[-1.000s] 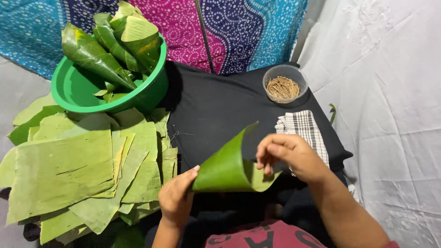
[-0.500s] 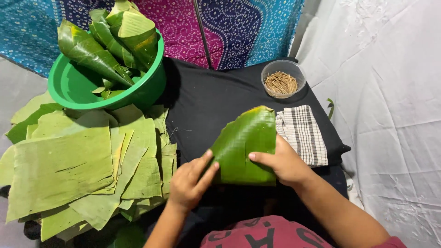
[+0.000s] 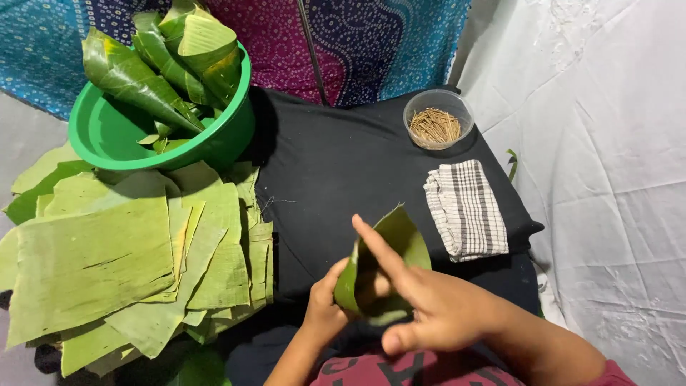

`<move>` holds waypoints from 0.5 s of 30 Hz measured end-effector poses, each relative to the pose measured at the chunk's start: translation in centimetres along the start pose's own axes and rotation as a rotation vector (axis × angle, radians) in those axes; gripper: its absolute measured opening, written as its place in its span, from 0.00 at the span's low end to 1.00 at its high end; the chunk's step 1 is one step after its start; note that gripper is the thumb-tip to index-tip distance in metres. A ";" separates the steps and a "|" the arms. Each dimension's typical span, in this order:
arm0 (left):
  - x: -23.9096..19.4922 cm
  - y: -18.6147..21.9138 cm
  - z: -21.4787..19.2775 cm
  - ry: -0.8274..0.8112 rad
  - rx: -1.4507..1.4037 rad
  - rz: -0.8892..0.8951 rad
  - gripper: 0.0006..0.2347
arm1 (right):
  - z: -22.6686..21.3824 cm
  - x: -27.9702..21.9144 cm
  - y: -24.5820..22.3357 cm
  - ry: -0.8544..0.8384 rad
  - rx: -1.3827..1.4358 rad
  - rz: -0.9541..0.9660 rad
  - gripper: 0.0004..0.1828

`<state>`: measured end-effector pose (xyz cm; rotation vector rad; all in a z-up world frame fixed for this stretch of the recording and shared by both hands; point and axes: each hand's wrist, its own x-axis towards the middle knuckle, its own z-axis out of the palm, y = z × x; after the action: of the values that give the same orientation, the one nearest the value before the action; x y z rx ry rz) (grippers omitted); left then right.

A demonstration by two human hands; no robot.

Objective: Cleaning banana leaves with a cloth and rolling them into cones secured with small wooden sticks.

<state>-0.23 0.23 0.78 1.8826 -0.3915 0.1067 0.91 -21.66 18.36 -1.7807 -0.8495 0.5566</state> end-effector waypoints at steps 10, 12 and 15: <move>-1.2 -1.7 -0.3 -0.480 -0.278 -0.429 0.22 | -1.5 -0.3 0.5 -0.218 -0.347 -0.353 0.62; -0.8 -0.5 -0.3 -0.550 -0.451 -0.411 0.21 | -1.6 -0.1 0.0 -0.223 -0.387 -0.381 0.57; -1.2 -1.4 0.4 -0.479 -0.531 -0.429 0.22 | -1.7 -0.8 1.3 0.123 -0.148 -0.450 0.52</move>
<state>-0.94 0.51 -0.95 1.4077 -0.2898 -0.6838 1.97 -23.58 17.69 -1.6609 -1.1839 0.0928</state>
